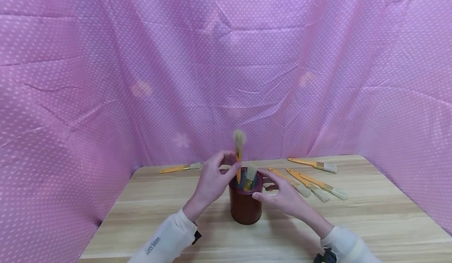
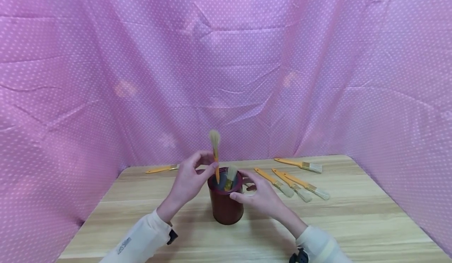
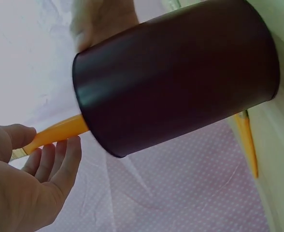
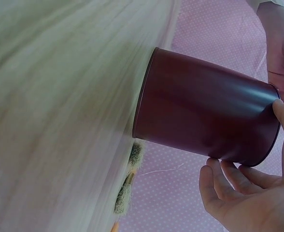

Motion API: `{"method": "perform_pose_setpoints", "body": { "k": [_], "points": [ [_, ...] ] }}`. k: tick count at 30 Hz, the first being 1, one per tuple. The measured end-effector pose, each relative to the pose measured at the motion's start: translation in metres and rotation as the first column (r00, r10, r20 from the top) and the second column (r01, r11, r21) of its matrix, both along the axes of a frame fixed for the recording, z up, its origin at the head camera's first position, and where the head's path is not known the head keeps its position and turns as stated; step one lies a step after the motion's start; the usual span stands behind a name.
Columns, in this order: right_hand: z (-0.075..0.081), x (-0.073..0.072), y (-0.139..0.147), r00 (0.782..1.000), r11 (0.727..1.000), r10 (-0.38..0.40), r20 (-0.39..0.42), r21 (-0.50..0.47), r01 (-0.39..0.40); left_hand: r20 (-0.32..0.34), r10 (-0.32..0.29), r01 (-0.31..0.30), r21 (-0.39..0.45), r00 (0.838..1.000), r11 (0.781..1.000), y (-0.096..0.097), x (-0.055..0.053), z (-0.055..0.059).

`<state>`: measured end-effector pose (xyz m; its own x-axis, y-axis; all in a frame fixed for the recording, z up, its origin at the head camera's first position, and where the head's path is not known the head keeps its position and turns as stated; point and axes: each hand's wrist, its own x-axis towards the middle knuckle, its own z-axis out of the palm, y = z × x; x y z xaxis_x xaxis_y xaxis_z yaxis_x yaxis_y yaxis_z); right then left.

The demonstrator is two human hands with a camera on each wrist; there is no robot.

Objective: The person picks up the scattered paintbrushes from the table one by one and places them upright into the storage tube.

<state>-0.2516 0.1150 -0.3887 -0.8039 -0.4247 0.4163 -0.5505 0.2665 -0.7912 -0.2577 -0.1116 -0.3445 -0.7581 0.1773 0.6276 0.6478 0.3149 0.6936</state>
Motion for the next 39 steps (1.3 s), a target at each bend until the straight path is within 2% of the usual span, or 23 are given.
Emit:
{"method": "perform_pose_setpoints", "body": {
  "k": [8, 13, 16, 25, 32, 35, 39],
  "points": [
    [-0.003, 0.000, 0.001, 1.000, 1.000, 0.016, 0.012, 0.000, -0.016, 0.063, 0.013, -0.009, -0.063, 0.998, 0.998, 0.001, -0.007, -0.014],
    [-0.004, 0.000, 0.002, 1.000, 1.000, 0.016, 0.008, 0.007, -0.016, 0.056, 0.077, -0.066, -0.181, 0.995, 0.981, 0.000, -0.011, -0.021],
    [-0.004, 0.000, 0.002, 1.000, 1.000, 0.016, -0.009, 0.010, -0.016, 0.045, 0.101, -0.089, -0.218, 0.994, 0.972, -0.001, -0.013, -0.024],
    [-0.004, 0.001, 0.004, 0.999, 1.000, 0.030, -0.027, 0.003, -0.030, 0.037, 0.129, -0.118, -0.214, 0.991, 0.970, -0.003, -0.016, -0.023],
    [-0.004, 0.002, 0.005, 1.000, 1.000, 0.018, -0.004, 0.003, -0.018, 0.054, 0.118, -0.105, -0.197, 0.992, 0.975, -0.012, -0.021, -0.021],
    [-0.004, 0.002, 0.005, 1.000, 1.000, 0.019, -0.007, 0.002, -0.019, 0.050, 0.130, -0.117, -0.208, 0.990, 0.971, -0.021, -0.027, -0.022],
    [-0.004, 0.003, 0.005, 1.000, 1.000, 0.014, 0.000, -0.006, -0.014, 0.033, 0.154, -0.143, -0.225, 0.988, 0.964, -0.036, -0.041, -0.024]
  ]
}}
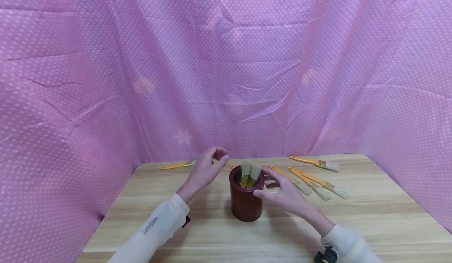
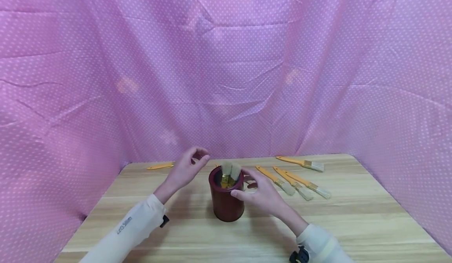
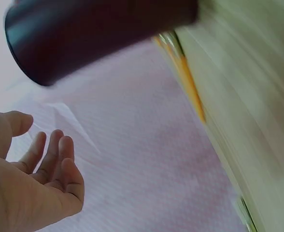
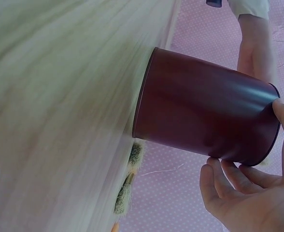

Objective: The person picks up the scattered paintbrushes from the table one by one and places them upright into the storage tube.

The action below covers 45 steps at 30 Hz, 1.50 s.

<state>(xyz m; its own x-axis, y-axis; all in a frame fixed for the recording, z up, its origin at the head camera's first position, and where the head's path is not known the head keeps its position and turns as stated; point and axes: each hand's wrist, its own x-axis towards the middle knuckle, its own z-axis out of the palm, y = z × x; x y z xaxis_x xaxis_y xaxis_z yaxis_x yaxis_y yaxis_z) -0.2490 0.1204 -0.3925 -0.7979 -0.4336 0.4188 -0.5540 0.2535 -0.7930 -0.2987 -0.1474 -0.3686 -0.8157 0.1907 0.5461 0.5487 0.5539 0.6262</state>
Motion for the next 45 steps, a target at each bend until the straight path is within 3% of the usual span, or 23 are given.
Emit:
{"method": "perform_pose_setpoints", "body": {
  "k": [13, 19, 28, 31, 35, 37, 41, 45],
  "points": [
    [0.002, 0.001, 0.001, 1.000, 1.000, -0.006, 0.013, 0.003, 0.006, -0.042, 0.065, -0.071, -0.178, 0.997, 0.981, -0.058, -0.045, -0.024],
    [-0.002, 0.002, 0.004, 0.999, 0.999, -0.034, 0.025, -0.009, 0.034, 0.089, 0.070, -0.055, -0.163, 0.994, 0.985, -0.085, -0.066, -0.033],
    [-0.001, 0.000, 0.006, 0.998, 0.998, -0.063, 0.015, 0.010, 0.063, 0.239, 0.152, -0.101, -0.212, 0.959, 0.972, -0.139, -0.099, -0.058],
    [0.000, -0.002, 0.004, 0.999, 0.999, -0.050, 0.010, 0.007, 0.050, 0.225, 0.193, -0.115, -0.317, 0.955, 0.941, -0.158, -0.107, -0.063],
    [0.000, -0.003, 0.002, 0.999, 0.999, -0.036, 0.000, -0.001, 0.036, 0.173, 0.260, -0.146, -0.487, 0.950, 0.861, -0.174, -0.113, -0.068],
    [0.000, -0.003, 0.002, 0.999, 0.999, -0.036, -0.003, 0.002, 0.036, 0.158, 0.280, -0.157, -0.534, 0.947, 0.831, -0.178, -0.114, -0.070],
    [0.001, -0.003, 0.000, 0.999, 0.999, -0.034, -0.003, 0.005, 0.034, 0.149, 0.305, -0.165, -0.585, 0.941, 0.794, -0.183, -0.112, -0.071],
    [0.001, -0.003, -0.003, 1.000, 1.000, -0.027, 0.011, 0.002, 0.027, 0.171, 0.345, -0.177, -0.608, 0.923, 0.774, -0.188, -0.112, -0.072]
  ]
}}
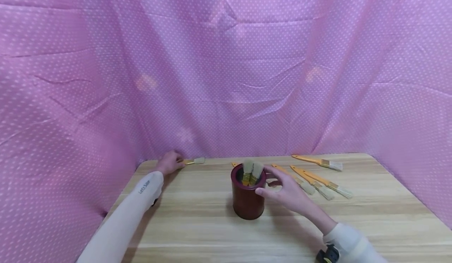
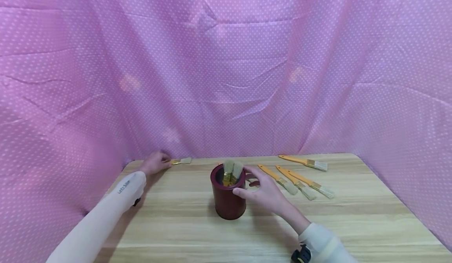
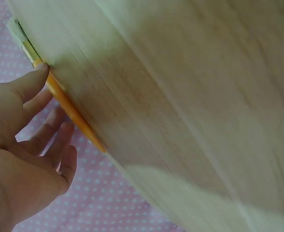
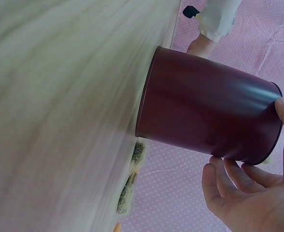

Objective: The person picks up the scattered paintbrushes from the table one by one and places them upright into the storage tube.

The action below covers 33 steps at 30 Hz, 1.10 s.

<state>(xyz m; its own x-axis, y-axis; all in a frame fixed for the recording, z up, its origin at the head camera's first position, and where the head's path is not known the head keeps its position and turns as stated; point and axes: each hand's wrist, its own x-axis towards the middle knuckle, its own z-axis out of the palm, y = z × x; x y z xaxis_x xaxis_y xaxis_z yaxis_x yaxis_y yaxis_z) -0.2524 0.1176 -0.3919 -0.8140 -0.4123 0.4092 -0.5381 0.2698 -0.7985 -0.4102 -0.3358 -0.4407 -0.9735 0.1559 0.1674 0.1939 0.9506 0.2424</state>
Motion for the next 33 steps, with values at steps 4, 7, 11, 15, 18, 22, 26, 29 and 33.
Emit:
{"method": "perform_pose_setpoints", "body": {
  "k": [4, 7, 11, 15, 18, 22, 26, 29, 33],
  "points": [
    [-0.0009, -0.0001, 0.0004, 1.000, 1.000, 0.002, 0.015, -0.001, -0.002, 0.009, -0.013, 0.013, -0.013, 1.000, 1.000, -0.0002, -0.0032, 0.0000],
    [-0.0012, 0.0004, 0.0004, 1.000, 1.000, -0.002, 0.021, 0.002, 0.002, 0.007, -0.034, 0.034, -0.018, 0.999, 0.999, -0.0004, -0.0042, -0.0013],
    [-0.0007, 0.0002, 0.0002, 1.000, 1.000, 0.001, 0.012, -0.006, -0.001, 0.010, -0.034, 0.034, 0.001, 0.999, 0.999, -0.0006, -0.0054, -0.0020],
    [-0.0002, -0.0002, 0.0000, 1.000, 1.000, 0.009, 0.004, -0.010, -0.009, 0.017, -0.032, 0.032, 0.015, 0.999, 0.999, -0.0015, -0.0062, -0.0027],
    [-0.0002, -0.0007, 0.0001, 1.000, 1.000, 0.011, -0.001, -0.009, -0.011, 0.017, -0.039, 0.039, 0.013, 0.999, 0.999, -0.0016, -0.0066, -0.0037],
    [-0.0007, -0.0016, -0.0004, 1.000, 1.000, 0.012, -0.012, -0.013, -0.013, 0.014, -0.043, 0.043, 0.009, 0.999, 0.999, -0.0015, -0.0068, -0.0047],
    [-0.0012, -0.0025, -0.0005, 1.000, 1.000, 0.016, -0.015, -0.016, -0.016, 0.007, -0.048, 0.048, -0.005, 0.999, 0.999, -0.0016, -0.0063, -0.0042],
    [-0.0013, -0.0029, -0.0008, 1.000, 1.000, 0.014, -0.018, -0.013, -0.014, -0.008, -0.061, 0.061, 0.000, 0.998, 0.998, -0.0010, -0.0057, -0.0030],
    [-0.0013, -0.0029, -0.0012, 1.000, 1.000, 0.011, -0.015, -0.011, -0.011, -0.037, -0.081, 0.082, 0.026, 0.996, 0.996, 0.0032, -0.0038, -0.0009]
  ]
}}
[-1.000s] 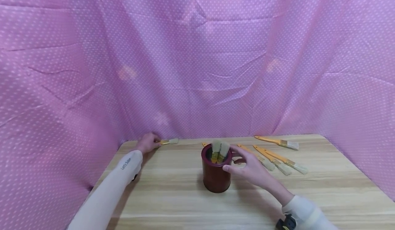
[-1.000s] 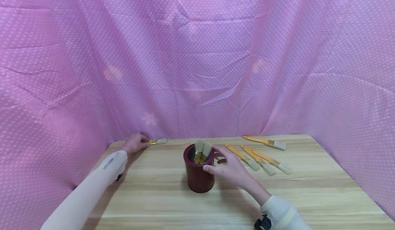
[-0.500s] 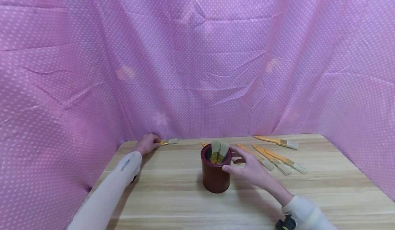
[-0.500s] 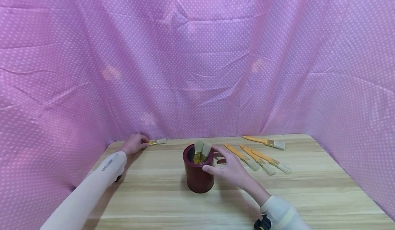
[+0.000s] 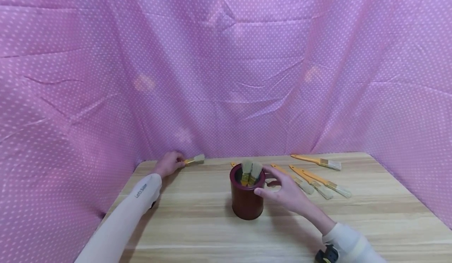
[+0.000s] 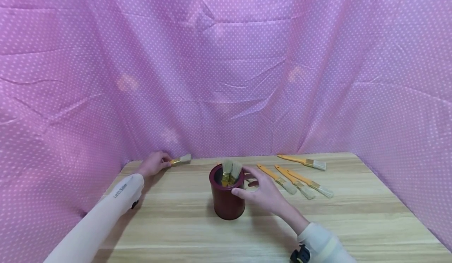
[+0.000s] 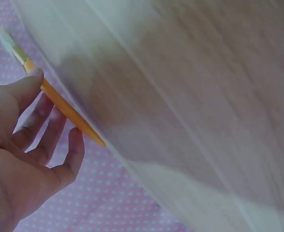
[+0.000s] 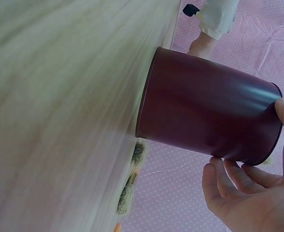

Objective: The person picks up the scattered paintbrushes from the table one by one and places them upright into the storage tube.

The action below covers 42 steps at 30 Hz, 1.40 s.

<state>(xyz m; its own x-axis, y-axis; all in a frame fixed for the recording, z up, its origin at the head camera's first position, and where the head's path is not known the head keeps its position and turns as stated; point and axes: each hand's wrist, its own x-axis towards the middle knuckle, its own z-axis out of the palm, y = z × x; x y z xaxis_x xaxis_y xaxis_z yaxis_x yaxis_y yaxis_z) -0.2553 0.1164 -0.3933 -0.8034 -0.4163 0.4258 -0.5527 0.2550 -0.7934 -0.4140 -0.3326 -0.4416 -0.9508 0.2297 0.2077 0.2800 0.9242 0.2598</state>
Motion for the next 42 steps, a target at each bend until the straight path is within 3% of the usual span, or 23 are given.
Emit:
{"method": "perform_pose_setpoints", "body": {
  "k": [14, 19, 25, 29, 36, 42],
  "points": [
    [0.000, 0.001, -0.001, 1.000, 1.000, 0.001, 0.010, -0.008, -0.001, -0.092, -0.071, 0.072, 0.013, 0.993, 0.997, 0.037, 0.016, 0.019],
    [-0.001, 0.001, 0.000, 1.000, 1.000, -0.005, -0.006, -0.009, 0.005, -0.153, -0.088, 0.103, 0.093, 0.984, 0.990, 0.053, 0.024, 0.031],
    [0.001, 0.000, 0.001, 1.000, 1.000, -0.004, 0.005, -0.004, 0.004, -0.226, -0.116, 0.171, 0.243, 0.967, 0.955, 0.077, 0.040, 0.056],
    [0.001, 0.000, 0.000, 1.000, 1.000, 0.014, 0.017, -0.006, -0.014, -0.288, -0.141, 0.224, 0.279, 0.947, 0.934, 0.097, 0.059, 0.073],
    [-0.001, 0.000, 0.001, 1.000, 1.000, 0.017, -0.006, -0.005, -0.017, -0.410, -0.268, 0.407, 0.301, 0.872, 0.862, 0.140, 0.093, 0.094],
    [-0.001, -0.002, 0.001, 1.000, 1.000, 0.023, -0.013, -0.002, -0.023, -0.417, -0.322, 0.472, 0.332, 0.850, 0.817, 0.170, 0.120, 0.103]
  ]
}}
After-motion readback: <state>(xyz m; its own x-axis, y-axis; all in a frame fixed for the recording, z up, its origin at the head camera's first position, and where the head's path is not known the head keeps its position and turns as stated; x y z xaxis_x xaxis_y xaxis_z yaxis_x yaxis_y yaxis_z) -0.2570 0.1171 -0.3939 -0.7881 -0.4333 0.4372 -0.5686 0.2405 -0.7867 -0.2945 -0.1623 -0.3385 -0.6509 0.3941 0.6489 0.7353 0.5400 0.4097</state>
